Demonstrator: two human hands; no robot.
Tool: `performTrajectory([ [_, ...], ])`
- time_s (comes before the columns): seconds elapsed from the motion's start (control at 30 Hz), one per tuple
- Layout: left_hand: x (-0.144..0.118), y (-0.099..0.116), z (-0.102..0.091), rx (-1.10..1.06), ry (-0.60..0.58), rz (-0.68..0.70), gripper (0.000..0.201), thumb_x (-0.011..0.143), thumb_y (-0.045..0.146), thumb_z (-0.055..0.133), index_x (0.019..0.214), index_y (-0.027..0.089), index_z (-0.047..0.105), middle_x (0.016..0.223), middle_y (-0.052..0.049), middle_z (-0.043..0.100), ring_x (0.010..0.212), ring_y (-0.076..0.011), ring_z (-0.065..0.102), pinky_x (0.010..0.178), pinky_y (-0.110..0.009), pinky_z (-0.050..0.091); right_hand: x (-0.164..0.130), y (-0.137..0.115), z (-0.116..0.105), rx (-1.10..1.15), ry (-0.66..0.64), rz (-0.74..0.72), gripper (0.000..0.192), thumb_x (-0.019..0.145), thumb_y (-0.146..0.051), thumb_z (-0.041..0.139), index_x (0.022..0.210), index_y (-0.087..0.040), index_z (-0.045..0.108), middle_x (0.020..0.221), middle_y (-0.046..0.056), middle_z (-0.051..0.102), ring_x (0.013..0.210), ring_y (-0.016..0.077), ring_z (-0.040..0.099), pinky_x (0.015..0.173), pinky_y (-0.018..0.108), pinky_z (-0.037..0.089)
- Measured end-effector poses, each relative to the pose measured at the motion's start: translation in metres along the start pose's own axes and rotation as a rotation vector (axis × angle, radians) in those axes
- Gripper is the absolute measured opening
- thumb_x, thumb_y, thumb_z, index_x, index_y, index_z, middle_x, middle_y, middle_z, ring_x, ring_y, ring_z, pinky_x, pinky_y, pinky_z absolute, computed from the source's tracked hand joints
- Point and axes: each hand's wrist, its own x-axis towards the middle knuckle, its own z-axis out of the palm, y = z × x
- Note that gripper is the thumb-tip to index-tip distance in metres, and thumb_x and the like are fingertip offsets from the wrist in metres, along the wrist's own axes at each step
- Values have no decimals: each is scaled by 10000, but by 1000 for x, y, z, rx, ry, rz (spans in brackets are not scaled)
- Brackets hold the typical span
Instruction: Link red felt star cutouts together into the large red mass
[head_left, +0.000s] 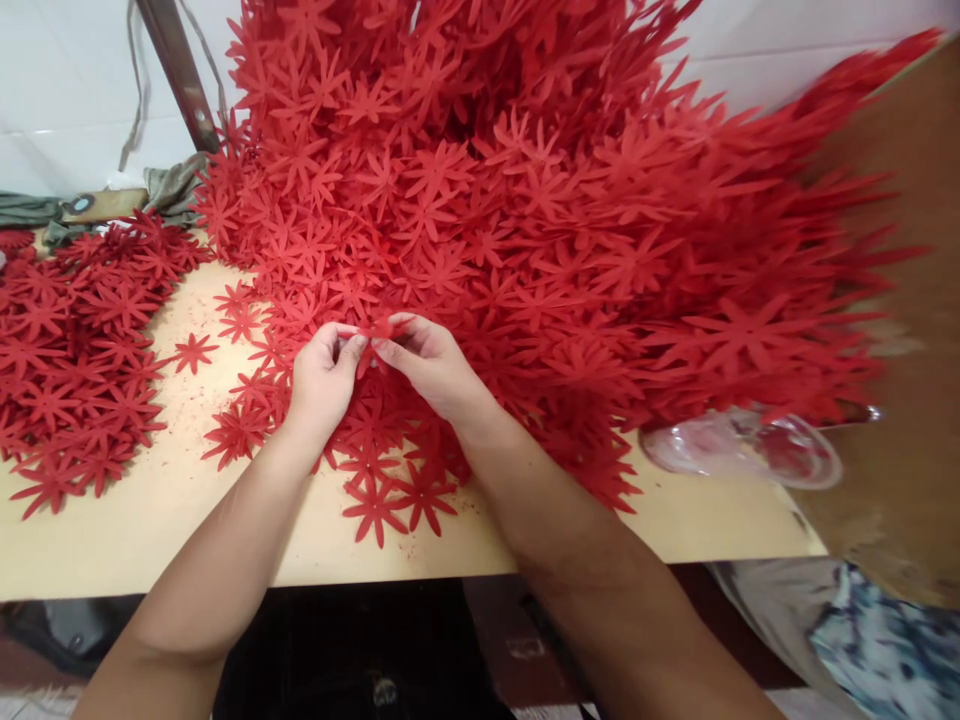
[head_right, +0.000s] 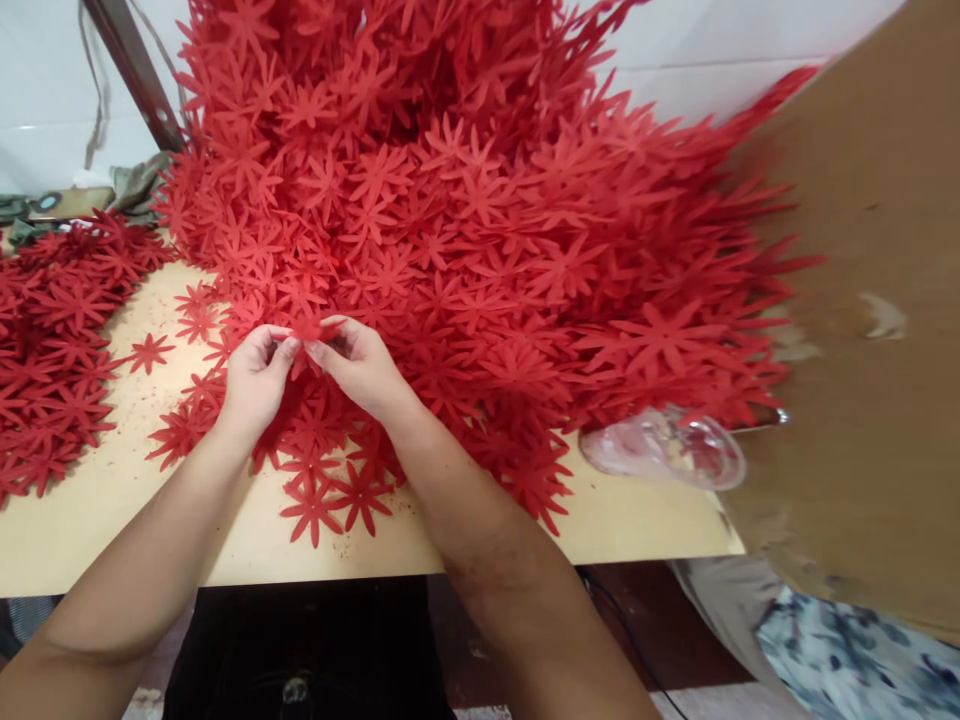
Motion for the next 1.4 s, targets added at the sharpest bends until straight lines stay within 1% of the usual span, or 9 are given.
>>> performTrajectory([
  [0.1,-2,0,-2,135,1,9,94,818,269,555,759,195,558,579,43,540,550,-90,466,565,-219,360,0,3,1,-49,24,-59,420,533,-528,766,704,-190,584,645,-30,570,638,91,521,674,254,461],
  [0.23,-4,2,-2,196,-7,57,212,828,359,550,703,192,515,603,34,523,580,-94,463,604,-228,376,0,6,0,-162,96,-122,400,651,-572,668,693,-194,544,617,-33,529,592,91,466,608,254,415],
  [0.37,-4,3,-1,60,-13,95,243,803,427,573,791,184,561,735,5,578,693,-100,526,681,-228,424,0,4,-4,-291,212,-196,471,705,-626,581,583,-193,443,536,-54,399,530,67,348,541,245,324],
  [0.57,-5,11,2,-80,-89,85,211,713,340,697,834,180,629,791,-4,633,719,-100,565,683,-224,447,-4,-4,0,-369,185,-145,556,652,-682,577,513,-189,363,485,-67,311,490,50,274,481,246,231],
  [0.77,-2,17,2,-287,61,-70,121,692,103,698,656,167,602,627,51,595,597,-44,526,631,-184,442,-4,-8,3,-94,108,-3,520,549,-627,692,559,-184,421,497,-87,332,473,25,288,472,213,263],
  [0.9,8,10,-10,-348,153,-75,118,781,211,635,708,182,546,600,66,554,546,-38,517,580,-184,440,-2,-10,-3,-44,93,12,529,565,-628,689,568,-189,393,492,-88,361,450,20,327,450,189,304],
  [1.0,16,1,-17,-335,188,-41,216,701,274,712,766,194,522,654,56,587,601,-64,577,594,-195,460,0,-11,-7,33,92,35,523,527,-612,726,636,-201,422,508,-94,459,440,35,438,442,188,370],
  [1.17,15,-4,-13,-263,68,37,311,639,253,741,891,198,568,806,6,665,791,-107,642,777,-244,493,1,-11,-9,53,48,64,503,458,-474,821,721,-202,491,547,-94,553,444,49,509,463,203,431],
  [1.4,9,3,-7,-275,62,-38,197,647,194,721,812,168,615,685,25,665,616,-70,596,646,-206,500,4,-6,-14,-55,162,11,463,523,-527,771,692,-204,484,517,-68,542,387,37,414,396,199,339],
])
